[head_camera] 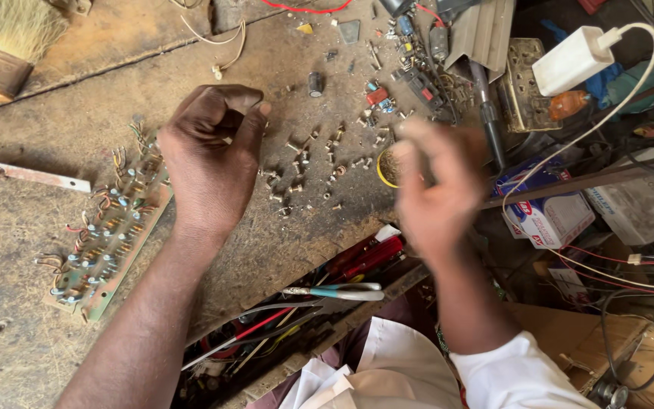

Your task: The person picks up small screws and metal fasteners one at a time from a dusty, cluttered workbench, gathering them in one hand and placing them aside. At the end the person opens a drawer under the bench and rummages through hand tools inside it.

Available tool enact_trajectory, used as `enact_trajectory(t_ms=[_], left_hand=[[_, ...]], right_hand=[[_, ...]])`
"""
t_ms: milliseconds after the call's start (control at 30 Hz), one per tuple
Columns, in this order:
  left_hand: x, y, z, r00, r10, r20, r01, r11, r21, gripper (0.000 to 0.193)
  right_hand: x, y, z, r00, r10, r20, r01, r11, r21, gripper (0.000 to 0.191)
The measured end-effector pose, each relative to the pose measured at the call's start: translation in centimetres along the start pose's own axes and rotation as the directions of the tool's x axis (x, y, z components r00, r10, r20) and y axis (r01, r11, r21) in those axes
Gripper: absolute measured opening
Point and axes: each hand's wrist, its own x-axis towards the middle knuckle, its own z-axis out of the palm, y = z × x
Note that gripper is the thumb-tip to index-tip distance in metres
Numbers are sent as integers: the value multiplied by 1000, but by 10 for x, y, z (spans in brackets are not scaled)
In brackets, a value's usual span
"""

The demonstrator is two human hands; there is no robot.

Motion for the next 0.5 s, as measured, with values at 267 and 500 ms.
enact_trajectory(t_ms=[267, 500], left_hand=[[0, -4, 4, 1000, 1, -31, 1, 998, 69, 16], [2, -8, 6, 997, -27, -70, 28, 999, 18, 24]], right_hand=[[4, 71, -38, 980, 200, 24, -198, 979, -55, 22], [16, 60, -21, 961, -23, 274, 57, 991, -117, 28]])
